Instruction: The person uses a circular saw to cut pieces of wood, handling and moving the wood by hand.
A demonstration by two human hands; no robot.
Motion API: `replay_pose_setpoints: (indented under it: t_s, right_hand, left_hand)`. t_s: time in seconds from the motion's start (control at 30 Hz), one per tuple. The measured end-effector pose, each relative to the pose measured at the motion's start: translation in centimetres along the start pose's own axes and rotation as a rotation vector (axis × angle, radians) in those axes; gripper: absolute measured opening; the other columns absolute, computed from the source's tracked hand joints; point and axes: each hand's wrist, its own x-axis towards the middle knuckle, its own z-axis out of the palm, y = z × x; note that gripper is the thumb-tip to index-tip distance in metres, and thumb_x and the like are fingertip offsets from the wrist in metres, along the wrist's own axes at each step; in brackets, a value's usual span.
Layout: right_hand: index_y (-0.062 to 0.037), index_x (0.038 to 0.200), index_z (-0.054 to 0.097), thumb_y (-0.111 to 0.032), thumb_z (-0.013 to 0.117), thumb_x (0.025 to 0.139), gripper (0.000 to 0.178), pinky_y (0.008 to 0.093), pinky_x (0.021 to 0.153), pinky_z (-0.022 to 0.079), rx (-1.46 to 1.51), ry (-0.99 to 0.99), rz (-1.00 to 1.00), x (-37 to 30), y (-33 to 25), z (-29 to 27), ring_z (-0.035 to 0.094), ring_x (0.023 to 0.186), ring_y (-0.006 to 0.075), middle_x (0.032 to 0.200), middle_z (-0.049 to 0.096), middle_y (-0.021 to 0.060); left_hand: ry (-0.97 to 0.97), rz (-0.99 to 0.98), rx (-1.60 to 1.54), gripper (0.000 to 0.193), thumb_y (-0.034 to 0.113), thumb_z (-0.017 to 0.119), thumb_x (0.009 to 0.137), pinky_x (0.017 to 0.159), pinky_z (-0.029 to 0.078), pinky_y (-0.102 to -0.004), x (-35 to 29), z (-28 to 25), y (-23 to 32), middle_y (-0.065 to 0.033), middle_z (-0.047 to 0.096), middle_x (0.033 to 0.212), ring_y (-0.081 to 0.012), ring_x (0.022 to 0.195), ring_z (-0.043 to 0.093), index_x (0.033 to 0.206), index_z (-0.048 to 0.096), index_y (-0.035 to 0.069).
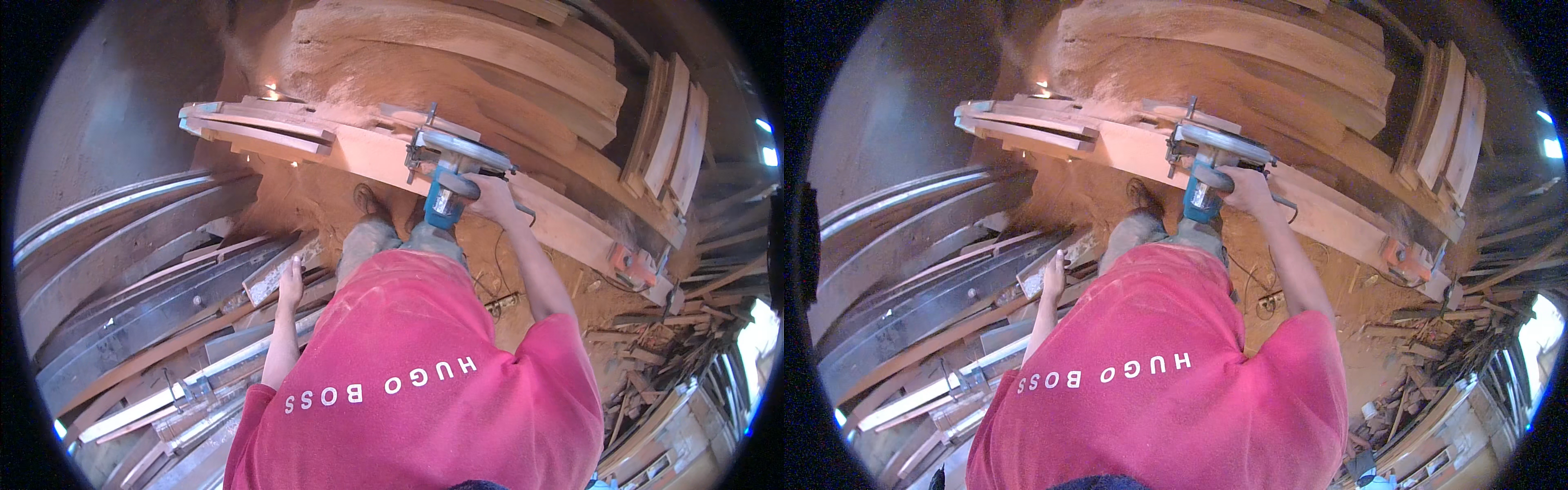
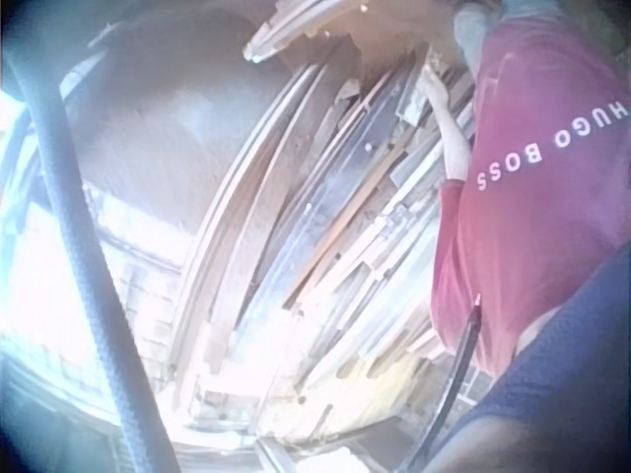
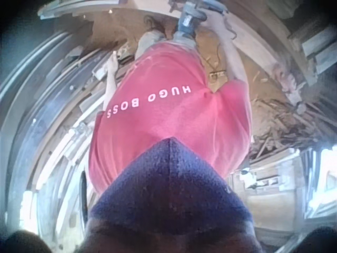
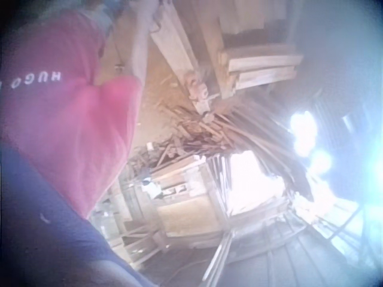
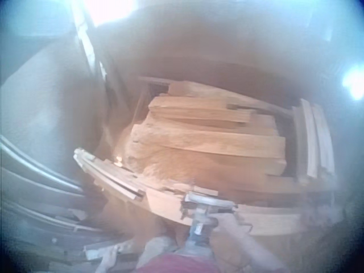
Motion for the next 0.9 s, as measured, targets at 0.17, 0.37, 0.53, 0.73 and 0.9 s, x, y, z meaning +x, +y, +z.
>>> replay_pose_setpoints:
  t_s: [0.17,0.37,0.53,0.73,0.9]
  right_hand:
    - [-0.0117,0.121,0.069,-0.020,0.083,0.072,0.051,0.0428,0.087,0.054,0.024,-0.048,0.096,-1.6,2.5,-1.6,0.068,0.104,0.0358,0.110,0.072,0.0172]
    - [-0.0096,0.118,0.069,-0.014,0.082,0.071,0.048,0.0432,0.087,0.054,0.014,-0.072,0.261,-5.3,6.1,-3.5,0.068,0.102,0.0367,0.108,0.073,0.0184]
    - [-0.0102,0.122,0.069,-0.019,0.082,0.072,0.052,0.0447,0.091,0.053,-0.187,-0.182,0.246,-4.5,4.0,-6.0,0.066,0.108,0.0367,0.113,0.071,0.0178]
    - [-0.0112,0.126,0.067,-0.036,0.074,0.085,0.049,0.0459,0.096,0.052,-0.215,0.131,-0.093,7.6,-11.7,-4.3,0.066,0.109,0.0360,0.123,0.067,0.0178]
    - [-0.0086,0.126,0.067,-0.044,0.066,0.093,0.048,0.0463,0.099,0.051,0.044,0.073,-0.156,22.1,-18.1,9.4,0.064,0.116,0.0374,0.125,0.066,0.0197]
  left_hand:
    - [0.003,-0.064,-0.017,0.064,0.050,0.033,0.109,0.108,0.042,-0.0435,-1.7,0.5,-2.1,-0.0273,0.064,0.129,-0.0377,0.126,0.059,0.133,0.061,-0.003]
    - [-0.039,-0.010,-0.026,0.064,0.049,0.034,0.109,0.114,0.037,-0.0416,-0.9,1.0,-0.9,-0.0286,0.060,0.136,-0.0385,0.136,0.051,0.135,0.059,-0.004]
    - [-0.076,0.008,-0.031,0.063,0.048,0.035,0.109,0.109,0.041,-0.0422,1.8,-0.6,0.7,-0.0287,0.062,0.132,-0.0388,0.127,0.058,0.135,0.060,-0.004]
    - [-0.050,-0.080,-0.185,0.063,0.050,0.038,0.108,0.092,0.050,-0.0436,5.7,-3.4,-0.3,-0.0249,0.071,0.109,-0.0354,0.100,0.069,0.122,0.067,-0.004]
    - [-0.092,-0.045,-0.013,0.058,0.049,0.050,0.103,0.086,0.053,-0.0435,8.7,-6.9,-2.4,-0.0227,0.073,0.086,-0.0328,0.091,0.072,0.091,0.077,0.000]
